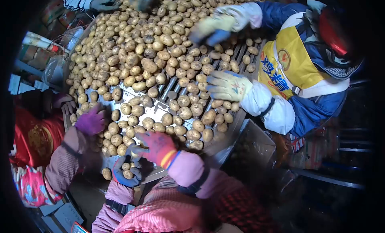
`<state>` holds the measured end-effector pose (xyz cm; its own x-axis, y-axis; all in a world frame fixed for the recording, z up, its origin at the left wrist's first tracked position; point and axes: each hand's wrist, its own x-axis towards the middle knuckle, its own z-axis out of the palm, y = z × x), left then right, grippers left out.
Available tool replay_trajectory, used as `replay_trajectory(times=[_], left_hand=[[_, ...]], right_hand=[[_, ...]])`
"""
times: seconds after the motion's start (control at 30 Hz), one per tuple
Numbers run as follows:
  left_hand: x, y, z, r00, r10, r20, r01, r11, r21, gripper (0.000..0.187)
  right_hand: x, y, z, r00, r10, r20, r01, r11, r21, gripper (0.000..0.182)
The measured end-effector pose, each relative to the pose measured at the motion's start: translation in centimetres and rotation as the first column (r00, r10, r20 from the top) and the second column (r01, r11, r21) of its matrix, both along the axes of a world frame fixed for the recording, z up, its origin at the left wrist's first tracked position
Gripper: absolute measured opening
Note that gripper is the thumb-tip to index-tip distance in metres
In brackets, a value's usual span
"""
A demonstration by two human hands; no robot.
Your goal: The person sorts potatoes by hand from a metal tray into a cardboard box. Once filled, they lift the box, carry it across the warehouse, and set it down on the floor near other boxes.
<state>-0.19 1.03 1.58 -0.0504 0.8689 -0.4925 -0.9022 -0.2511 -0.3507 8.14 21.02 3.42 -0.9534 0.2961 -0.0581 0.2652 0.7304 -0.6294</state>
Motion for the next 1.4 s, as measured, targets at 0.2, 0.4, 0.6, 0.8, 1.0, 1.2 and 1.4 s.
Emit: replay_trajectory(times=[0.2, 0.4, 0.6, 0.8, 1.0, 1.2, 1.4], left_hand=[[0.5, 0.7, -1.0, 0.999, -0.035, -0.035, 0.043, 0.962, 0.271, 0.052], [1.1, 0.4, -1.3, 0.988, -0.109, -0.112, 0.121, 0.987, 0.106, 0.049], [0.5, -0.5, -1.1, 0.989, -0.081, -0.122, 0.078, 0.996, -0.033, 0.047], [1.4, 0.5, -0.6, 0.972, -0.152, -0.178, 0.135, 0.985, -0.107, 0.047], [1.2, -0.2, -0.4, 0.973, -0.11, -0.202, 0.093, 0.992, -0.09, 0.045], [1.9, -0.2, -1.3, 0.96, -0.189, -0.208, 0.163, 0.977, -0.137, 0.043], [2.3, 2.2, 0.1, 0.894, -0.317, -0.317, 0.279, 0.947, -0.159, 0.042]], right_hand=[[2.8, 8.1, -2.7, 0.906, -0.419, 0.064, 0.321, 0.778, 0.54, 0.071], [2.7, 0.1, -3.0, 0.987, -0.135, -0.085, 0.149, 0.972, 0.182, 0.05], [7.4, 11.5, -2.9, 0.893, -0.43, -0.135, 0.449, 0.829, 0.333, 0.04], [5.0, 16.2, -3.7, 0.814, -0.533, 0.232, 0.394, 0.8, 0.453, 0.067], [3.1, 17.2, -3.6, 0.679, -0.509, 0.529, 0.279, 0.845, 0.456, 0.075], [3.7, 16.3, -5.6, 0.771, -0.456, 0.445, 0.216, 0.844, 0.491, 0.058], [4.6, 7.3, -1.6, 0.959, -0.229, 0.168, 0.213, 0.971, 0.107, 0.053]])
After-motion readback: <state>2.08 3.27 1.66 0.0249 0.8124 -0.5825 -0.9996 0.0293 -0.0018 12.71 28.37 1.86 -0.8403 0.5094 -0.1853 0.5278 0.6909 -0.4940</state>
